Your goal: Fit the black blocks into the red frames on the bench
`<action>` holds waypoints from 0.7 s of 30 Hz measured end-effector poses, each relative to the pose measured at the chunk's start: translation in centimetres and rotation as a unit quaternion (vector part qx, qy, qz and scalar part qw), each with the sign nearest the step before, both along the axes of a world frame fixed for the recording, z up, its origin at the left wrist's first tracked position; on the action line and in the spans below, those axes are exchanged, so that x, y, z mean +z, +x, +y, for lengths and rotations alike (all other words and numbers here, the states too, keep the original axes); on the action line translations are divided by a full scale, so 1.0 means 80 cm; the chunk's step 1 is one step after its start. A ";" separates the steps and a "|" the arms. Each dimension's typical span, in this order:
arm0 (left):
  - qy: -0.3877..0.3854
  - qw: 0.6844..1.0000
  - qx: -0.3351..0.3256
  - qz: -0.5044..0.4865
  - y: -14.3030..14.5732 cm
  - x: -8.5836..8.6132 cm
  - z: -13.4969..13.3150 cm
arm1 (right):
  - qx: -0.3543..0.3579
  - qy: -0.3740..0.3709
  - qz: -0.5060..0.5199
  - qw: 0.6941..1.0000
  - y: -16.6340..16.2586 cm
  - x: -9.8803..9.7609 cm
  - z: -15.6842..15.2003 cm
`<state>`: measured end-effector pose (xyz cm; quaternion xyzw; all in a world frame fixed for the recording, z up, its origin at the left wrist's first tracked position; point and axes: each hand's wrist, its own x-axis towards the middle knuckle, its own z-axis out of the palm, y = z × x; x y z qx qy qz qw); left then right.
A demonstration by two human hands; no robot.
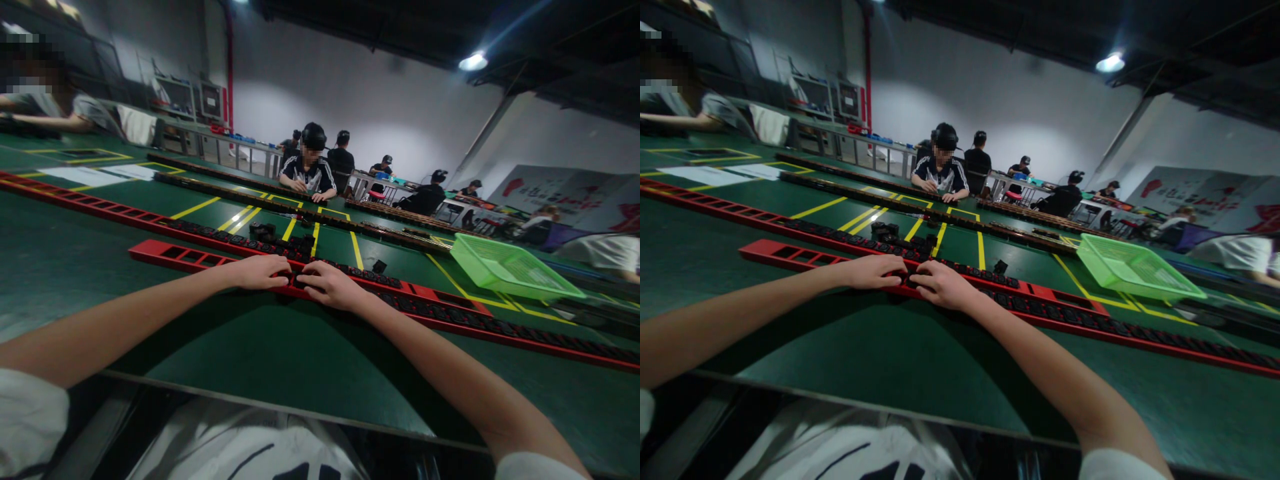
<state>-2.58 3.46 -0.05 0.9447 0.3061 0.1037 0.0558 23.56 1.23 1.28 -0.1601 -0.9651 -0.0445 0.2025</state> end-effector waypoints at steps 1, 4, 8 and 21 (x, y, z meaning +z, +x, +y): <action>0.001 1.000 0.001 0.000 0.000 0.000 0.000 | 0.000 -0.001 0.000 1.000 0.000 0.000 0.000; 0.001 1.000 0.002 0.002 0.000 -0.001 0.001 | 0.001 0.000 0.000 1.000 0.000 0.000 -0.001; -0.002 1.000 0.002 -0.001 0.001 -0.001 0.001 | 0.001 -0.007 -0.001 1.000 0.000 0.001 -0.001; -0.005 1.000 0.008 0.012 0.001 0.000 0.000 | -0.011 0.032 -0.022 0.999 0.000 0.000 -0.002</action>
